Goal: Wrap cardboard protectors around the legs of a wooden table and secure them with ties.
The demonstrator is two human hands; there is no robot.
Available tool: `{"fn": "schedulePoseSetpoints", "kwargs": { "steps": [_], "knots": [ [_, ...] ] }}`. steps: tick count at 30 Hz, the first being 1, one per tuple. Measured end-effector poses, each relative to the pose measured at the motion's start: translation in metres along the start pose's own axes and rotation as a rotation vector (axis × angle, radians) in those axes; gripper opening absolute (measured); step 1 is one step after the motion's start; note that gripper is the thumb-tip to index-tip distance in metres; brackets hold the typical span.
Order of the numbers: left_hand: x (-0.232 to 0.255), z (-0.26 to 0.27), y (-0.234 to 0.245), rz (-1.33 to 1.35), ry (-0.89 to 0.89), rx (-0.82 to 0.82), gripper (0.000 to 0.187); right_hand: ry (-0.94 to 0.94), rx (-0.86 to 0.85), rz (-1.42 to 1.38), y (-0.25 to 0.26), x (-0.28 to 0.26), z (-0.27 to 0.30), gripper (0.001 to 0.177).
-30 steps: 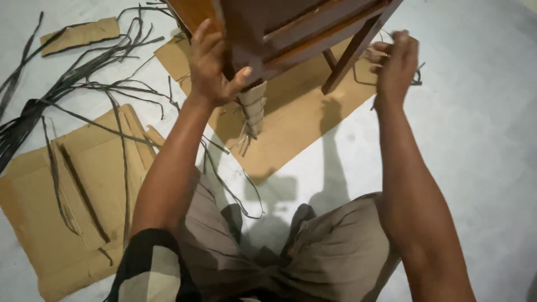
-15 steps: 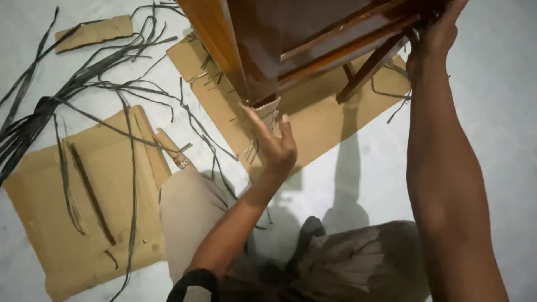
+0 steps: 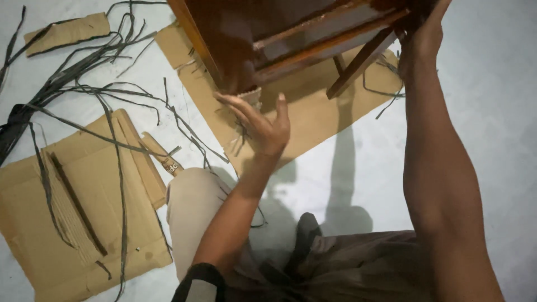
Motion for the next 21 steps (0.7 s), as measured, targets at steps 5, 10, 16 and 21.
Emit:
{"fn": "schedulePoseSetpoints", "kwargs": {
  "steps": [5, 10, 16, 21],
  "knots": [
    [-0.036, -0.028, -0.017, -0.051, 0.099, -0.065, 0.111, 0.007, 0.069, -0.053, -0.005, -0.008, 0.022, 0.106],
    [-0.041, -0.057, -0.017, -0.013, 0.072, -0.069, 0.120, 0.052, 0.152, -0.029, -0.011, -0.008, 0.055, 0.085],
    [-0.080, -0.076, -0.031, 0.040, -0.029, -0.037, 0.114, 0.143, 0.310, 0.233, -0.020, -0.008, 0.103, 0.085],
    [-0.104, -0.088, -0.037, 0.049, -0.112, -0.003, 0.112, 0.168, 0.368, 0.154, -0.051, -0.042, 0.157, 0.080]
  ]
}}
Point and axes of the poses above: each hand's wrist, its own z-axis away from the middle knuckle, its own y-axis out of the back of the hand, x = y × z, the point moved 3 cm from there along -z, towards the middle knuckle, and after that the axes turned 5 degrees about -z, right-handed, at the moved point
